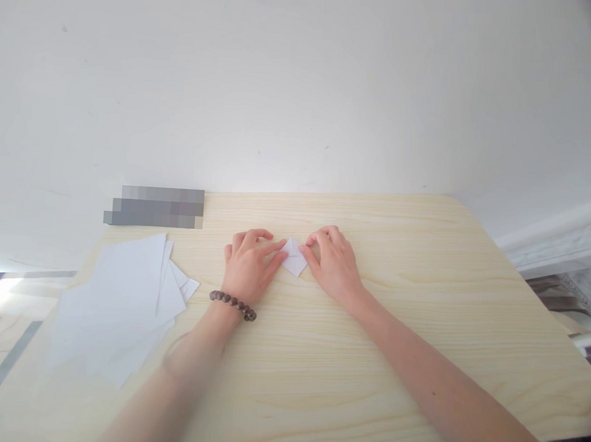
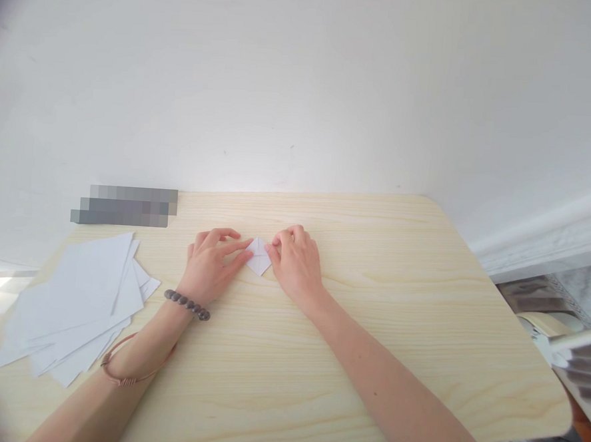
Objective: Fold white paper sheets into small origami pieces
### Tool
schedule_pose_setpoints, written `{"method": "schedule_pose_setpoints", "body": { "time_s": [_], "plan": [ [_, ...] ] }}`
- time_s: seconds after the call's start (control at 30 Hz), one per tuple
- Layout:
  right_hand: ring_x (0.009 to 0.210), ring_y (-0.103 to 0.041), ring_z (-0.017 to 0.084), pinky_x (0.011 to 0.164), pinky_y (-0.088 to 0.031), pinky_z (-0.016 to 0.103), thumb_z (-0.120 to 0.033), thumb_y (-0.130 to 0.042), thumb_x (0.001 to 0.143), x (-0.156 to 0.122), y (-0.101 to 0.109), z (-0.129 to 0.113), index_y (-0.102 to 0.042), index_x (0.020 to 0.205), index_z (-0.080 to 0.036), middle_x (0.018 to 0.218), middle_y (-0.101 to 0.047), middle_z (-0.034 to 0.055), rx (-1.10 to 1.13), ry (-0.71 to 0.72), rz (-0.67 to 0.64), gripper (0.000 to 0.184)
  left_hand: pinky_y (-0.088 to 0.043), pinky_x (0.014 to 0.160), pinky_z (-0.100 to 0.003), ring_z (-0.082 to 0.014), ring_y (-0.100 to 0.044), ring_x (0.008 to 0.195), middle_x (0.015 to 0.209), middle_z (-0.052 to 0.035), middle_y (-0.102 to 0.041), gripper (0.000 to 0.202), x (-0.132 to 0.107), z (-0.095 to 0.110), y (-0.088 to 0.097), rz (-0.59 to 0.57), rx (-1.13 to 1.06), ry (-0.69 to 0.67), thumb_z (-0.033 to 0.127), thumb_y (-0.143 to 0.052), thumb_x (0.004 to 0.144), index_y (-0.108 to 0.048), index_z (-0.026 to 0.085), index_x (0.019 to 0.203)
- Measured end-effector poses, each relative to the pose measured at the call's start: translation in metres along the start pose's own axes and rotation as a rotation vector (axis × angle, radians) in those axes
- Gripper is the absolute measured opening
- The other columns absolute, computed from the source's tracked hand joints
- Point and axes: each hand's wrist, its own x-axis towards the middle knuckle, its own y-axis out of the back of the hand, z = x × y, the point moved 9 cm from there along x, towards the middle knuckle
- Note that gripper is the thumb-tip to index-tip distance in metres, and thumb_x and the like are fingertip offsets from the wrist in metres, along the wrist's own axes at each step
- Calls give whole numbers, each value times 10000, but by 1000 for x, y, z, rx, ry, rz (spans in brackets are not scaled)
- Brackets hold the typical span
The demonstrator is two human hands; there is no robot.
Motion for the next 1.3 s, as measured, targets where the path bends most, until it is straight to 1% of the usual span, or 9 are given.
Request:
{"method": "schedule_pose_setpoints", "body": {
  "time_s": [0.23,0.37,0.43,0.53,0.63,0.77,0.97,1.1,1.3],
  "plan": [
    [904,-517,208,816,-384,348,-367,-497,842,-2,1,-7,-546,929,-182,973,-542,73,58,103,-23,211,-310,886,-431,-243,-480,1049,1042,-7,-647,176,4,-2,-2,-37,-166,-20,349,-529,821,-646,266,923],
    [778,-520,159,745,-382,306,-336,-473,861,-3,-1,-12,-528,836,-192,825,-581,20,204,159,-117,156,-394,825,-347,-192,-587,873,893,-18,-681,181,4,-5,-4,-96,-400,21,356,-537,815,-609,207,888],
    [669,-501,122,656,-381,261,-342,-452,875,-3,-3,-10,-517,825,-194,729,-573,-9,353,128,-171,169,-434,753,-295,-179,-613,843,908,-25,-687,237,3,-6,-6,-132,-549,46,391,-545,809,-605,194,927],
    [595,-476,90,563,-364,218,-382,-473,862,-2,-2,-3,-533,825,-192,696,-569,-22,544,46,-189,203,-452,743,-271,-184,-628,864,946,-27,-699,300,1,-6,-11,-206,-667,64,424,-563,796,-636,190,970],
    [559,-460,82,532,-349,213,-425,-510,831,-2,-1,1,-575,750,-178,660,-581,-19,581,2,-204,268,-462,749,-268,-191,-639,845,918,-27,-712,308,0,-7,-12,-256,-732,81,427,-581,785,-669,179,945],
    [527,-479,85,518,-347,221,-439,-478,846,-2,-4,-2,-602,648,-162,591,-596,-7,609,21,-313,362,-482,732,-259,-191,-651,819,885,-41,-718,307,-1,-7,-12,-318,-854,93,416,-613,765,-671,150,907],
    [591,-553,108,550,-390,216,-414,-509,833,-3,-2,-2,-630,666,-160,619,-620,6,741,11,-326,326,-477,728,-257,-182,-638,813,896,-44,-708,298,-2,0,-14,-374,-857,41,412,-600,774,-672,154,903],
    [582,-531,97,543,-385,208,-393,-519,830,-5,-4,-6,-622,657,-156,611,-600,1,757,51,-331,311,-466,733,-260,-191,-624,828,879,-22,-702,314,-5,6,-17,-440,-782,-14,424,-576,785,-691,169,928],
    [533,-465,73,504,-350,197,-368,-494,844,-9,-5,-17,-596,644,-153,577,-542,-17,709,122,-386,311,-442,617,-236,-165,-598,708,776,-15,-685,336,-8,4,-18,-475,-708,-12,435,-549,797,-708,148,871]
  ]
}}
